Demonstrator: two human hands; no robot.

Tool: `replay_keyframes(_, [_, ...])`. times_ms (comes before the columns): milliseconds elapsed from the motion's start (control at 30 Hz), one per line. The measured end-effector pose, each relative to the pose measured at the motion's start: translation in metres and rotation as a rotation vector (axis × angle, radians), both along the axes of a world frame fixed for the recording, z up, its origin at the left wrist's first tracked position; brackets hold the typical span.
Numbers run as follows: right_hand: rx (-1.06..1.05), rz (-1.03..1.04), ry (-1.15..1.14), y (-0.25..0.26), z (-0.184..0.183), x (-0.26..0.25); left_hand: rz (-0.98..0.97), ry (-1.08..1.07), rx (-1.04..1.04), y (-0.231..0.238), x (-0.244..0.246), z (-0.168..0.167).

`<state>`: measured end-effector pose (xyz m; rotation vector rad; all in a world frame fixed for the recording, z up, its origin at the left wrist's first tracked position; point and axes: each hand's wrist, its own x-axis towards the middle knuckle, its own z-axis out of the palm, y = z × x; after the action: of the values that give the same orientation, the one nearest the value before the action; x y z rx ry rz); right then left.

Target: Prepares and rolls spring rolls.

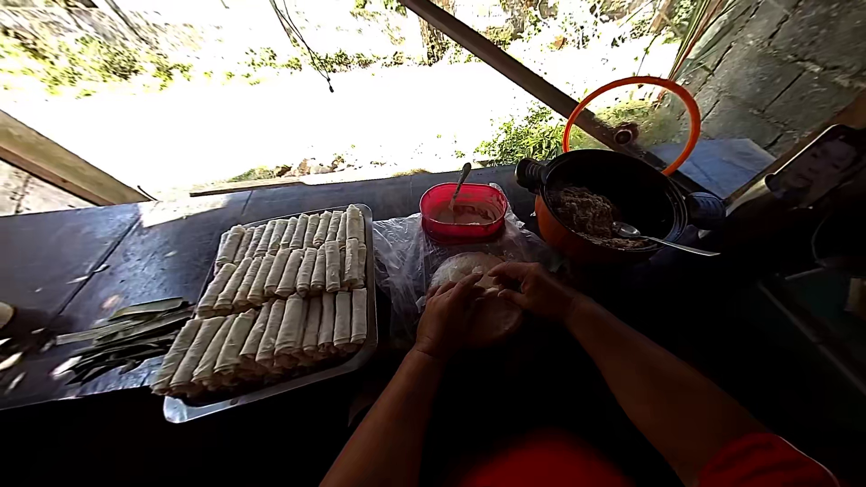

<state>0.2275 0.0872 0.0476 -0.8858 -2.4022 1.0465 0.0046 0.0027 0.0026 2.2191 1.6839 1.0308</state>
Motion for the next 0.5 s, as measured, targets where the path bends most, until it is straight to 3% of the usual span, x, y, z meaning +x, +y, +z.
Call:
replay_keyframes(333, [0.219, 0.024, -0.159, -0.005, 0.002, -0.01, 0.032, 0.002, -0.037, 0.0, 0.002, 0.004])
replay_keyframes(500, [0.247, 0.021, -0.164, -0.004, 0.001, -0.015, 0.011, -0.158, -0.043, 0.001, -0.003, 0.002])
